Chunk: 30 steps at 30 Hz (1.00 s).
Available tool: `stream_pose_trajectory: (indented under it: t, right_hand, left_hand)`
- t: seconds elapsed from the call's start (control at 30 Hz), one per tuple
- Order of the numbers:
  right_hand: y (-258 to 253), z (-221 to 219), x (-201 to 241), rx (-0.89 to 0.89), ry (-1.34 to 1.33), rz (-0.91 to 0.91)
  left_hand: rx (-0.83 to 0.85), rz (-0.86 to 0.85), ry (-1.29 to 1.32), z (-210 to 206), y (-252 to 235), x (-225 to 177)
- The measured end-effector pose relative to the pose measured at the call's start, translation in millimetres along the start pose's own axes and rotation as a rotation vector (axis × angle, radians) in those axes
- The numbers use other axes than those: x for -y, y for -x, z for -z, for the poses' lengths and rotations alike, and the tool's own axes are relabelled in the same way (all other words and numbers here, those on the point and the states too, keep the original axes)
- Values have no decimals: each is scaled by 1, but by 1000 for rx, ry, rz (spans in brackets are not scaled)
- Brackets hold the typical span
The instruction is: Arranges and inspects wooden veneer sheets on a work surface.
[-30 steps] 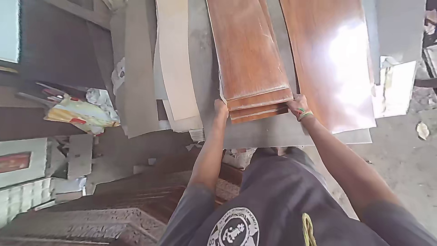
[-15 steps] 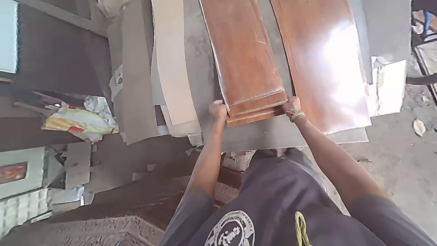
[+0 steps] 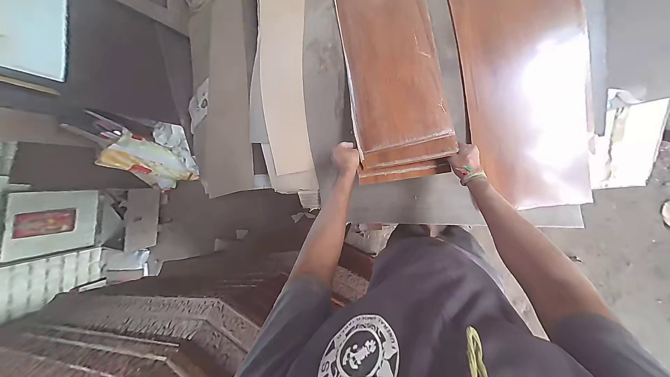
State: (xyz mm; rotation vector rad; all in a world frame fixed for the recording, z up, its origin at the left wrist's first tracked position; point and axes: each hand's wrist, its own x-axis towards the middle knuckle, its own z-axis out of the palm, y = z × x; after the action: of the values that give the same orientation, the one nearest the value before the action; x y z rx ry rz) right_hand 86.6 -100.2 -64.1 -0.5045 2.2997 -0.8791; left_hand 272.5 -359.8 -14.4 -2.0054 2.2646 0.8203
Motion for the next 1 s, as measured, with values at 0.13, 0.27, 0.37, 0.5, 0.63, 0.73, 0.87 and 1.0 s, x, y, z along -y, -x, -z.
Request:
stream_pose_trajectory:
  t: [0.13,0.27,0.37,0.5,0.63,0.73,0.87,1.0]
  right_hand:
    - [-1,0,-1,9,-27,-7]
    - [6,3,2,20,-58,16]
    - [4,4,2,24,-84,12]
    - [4,2,1,19,-105,-8]
    - [4,4,4,33,-89,1]
    - [8,10,16,20,-126,-35]
    - [6,4,16,16,-120,-76]
    - [2,1,9,60,-99,-106]
  left_hand:
    - [-28,-29,-27,-1,3,-2]
    - [-4,10,-33,0,1,-4]
    - [55,21,62,-4,-7,6]
    - [139,74,160,-14,-8,11]
    - [156,93,142,-16,-2,4]
    - [178,86,96,-7,1,-1]
    - [170,76,65,2,3,-5]
    - [144,71,45,1,2,-4]
